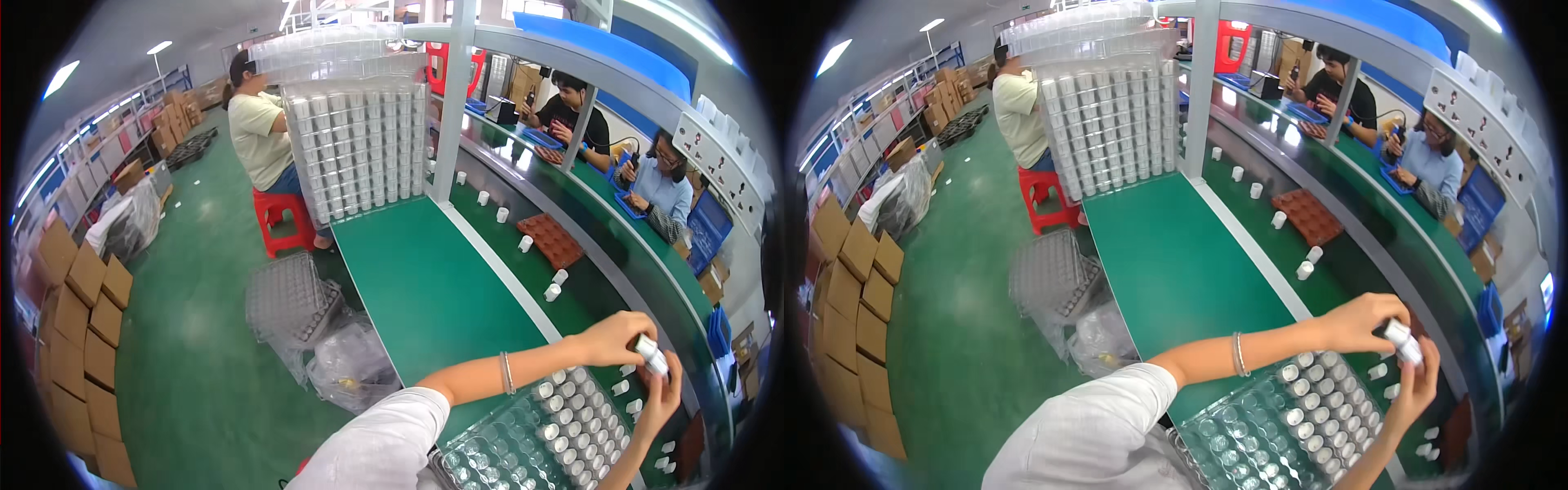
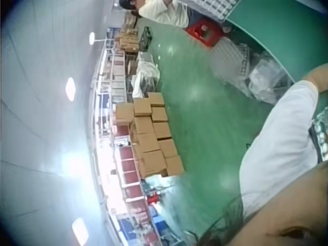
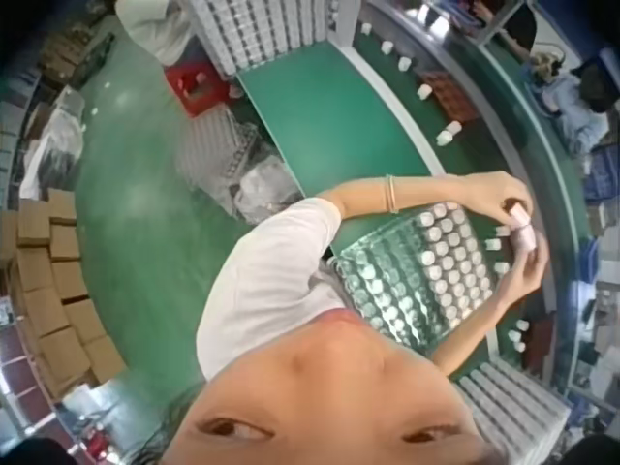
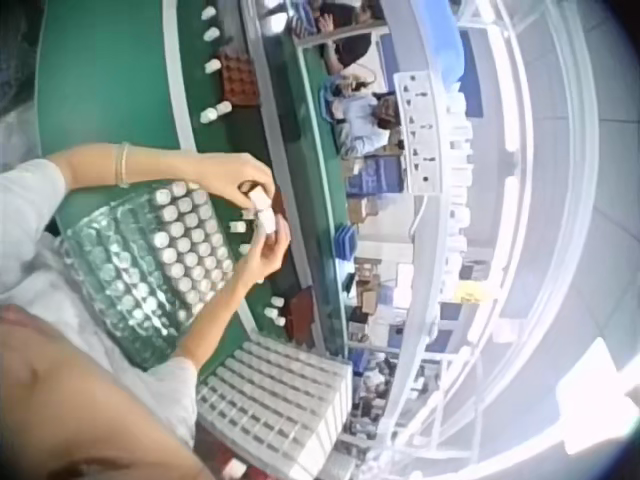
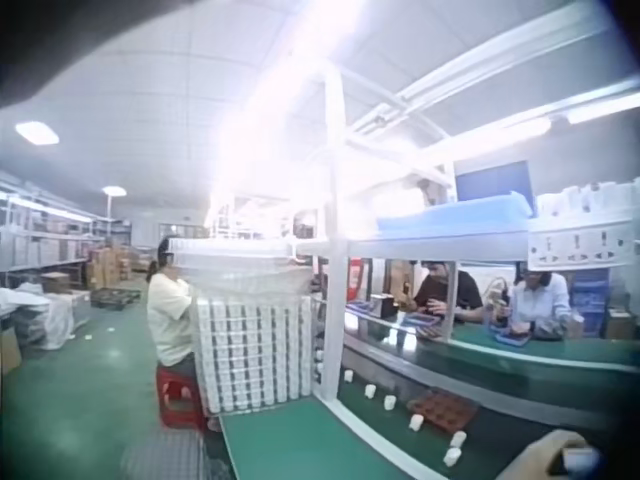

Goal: Inspect electronic cigarette components and place them into a plastic organizational tray on an assembly line.

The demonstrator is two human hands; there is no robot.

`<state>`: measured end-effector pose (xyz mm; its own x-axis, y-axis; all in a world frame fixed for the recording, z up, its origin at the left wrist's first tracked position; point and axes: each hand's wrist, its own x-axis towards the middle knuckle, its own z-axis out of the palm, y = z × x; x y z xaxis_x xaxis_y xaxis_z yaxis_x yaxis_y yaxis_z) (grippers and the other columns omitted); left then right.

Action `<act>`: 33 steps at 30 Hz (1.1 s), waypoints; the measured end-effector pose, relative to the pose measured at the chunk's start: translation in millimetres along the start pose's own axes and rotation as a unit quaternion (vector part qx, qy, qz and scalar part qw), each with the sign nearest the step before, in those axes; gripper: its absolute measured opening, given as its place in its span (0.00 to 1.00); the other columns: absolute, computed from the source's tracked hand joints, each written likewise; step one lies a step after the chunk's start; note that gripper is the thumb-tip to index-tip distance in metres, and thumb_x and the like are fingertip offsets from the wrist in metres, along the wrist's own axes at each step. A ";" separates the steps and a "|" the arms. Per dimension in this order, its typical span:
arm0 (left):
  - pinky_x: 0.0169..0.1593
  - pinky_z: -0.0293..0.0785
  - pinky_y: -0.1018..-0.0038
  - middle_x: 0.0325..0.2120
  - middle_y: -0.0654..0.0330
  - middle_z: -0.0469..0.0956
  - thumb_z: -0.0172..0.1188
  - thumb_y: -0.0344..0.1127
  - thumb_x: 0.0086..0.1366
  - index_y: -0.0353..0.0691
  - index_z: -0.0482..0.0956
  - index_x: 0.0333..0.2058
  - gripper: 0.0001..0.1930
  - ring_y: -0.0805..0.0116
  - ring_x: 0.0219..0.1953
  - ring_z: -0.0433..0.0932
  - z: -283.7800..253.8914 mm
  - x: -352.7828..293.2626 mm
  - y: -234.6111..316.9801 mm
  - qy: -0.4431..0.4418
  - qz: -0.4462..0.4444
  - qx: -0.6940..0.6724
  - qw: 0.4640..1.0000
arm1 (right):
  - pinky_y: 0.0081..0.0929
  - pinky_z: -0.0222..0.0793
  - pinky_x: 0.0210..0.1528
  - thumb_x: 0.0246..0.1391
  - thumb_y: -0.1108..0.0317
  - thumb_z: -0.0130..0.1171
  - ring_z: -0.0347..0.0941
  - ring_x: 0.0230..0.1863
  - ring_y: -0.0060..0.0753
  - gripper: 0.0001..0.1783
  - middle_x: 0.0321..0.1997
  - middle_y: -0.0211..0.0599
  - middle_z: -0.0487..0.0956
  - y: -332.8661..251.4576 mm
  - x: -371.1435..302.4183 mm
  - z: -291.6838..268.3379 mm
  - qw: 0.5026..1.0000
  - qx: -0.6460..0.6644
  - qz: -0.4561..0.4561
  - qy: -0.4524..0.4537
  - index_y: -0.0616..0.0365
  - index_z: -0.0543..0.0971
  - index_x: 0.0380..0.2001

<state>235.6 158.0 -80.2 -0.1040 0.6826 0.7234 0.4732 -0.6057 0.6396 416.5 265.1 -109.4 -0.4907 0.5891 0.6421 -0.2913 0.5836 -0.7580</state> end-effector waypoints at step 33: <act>0.25 0.77 0.78 0.25 0.55 0.77 0.65 0.46 0.52 0.29 0.70 0.37 0.25 0.70 0.22 0.78 10.5 -11.3 64.4 -0.107 -0.228 -0.237 0.938 | 0.15 0.68 0.21 0.49 0.69 0.59 0.73 0.20 0.23 0.12 0.24 0.39 0.76 -95.9 -30.3 -12.1 0.987 0.111 0.108 0.051 0.69 0.77 0.32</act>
<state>276.4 115.6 -50.0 0.0000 0.9506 0.3104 -0.0251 -0.3103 0.9503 469.2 198.0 -54.7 -0.4783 0.7464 0.4627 -0.3678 0.3081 -0.8774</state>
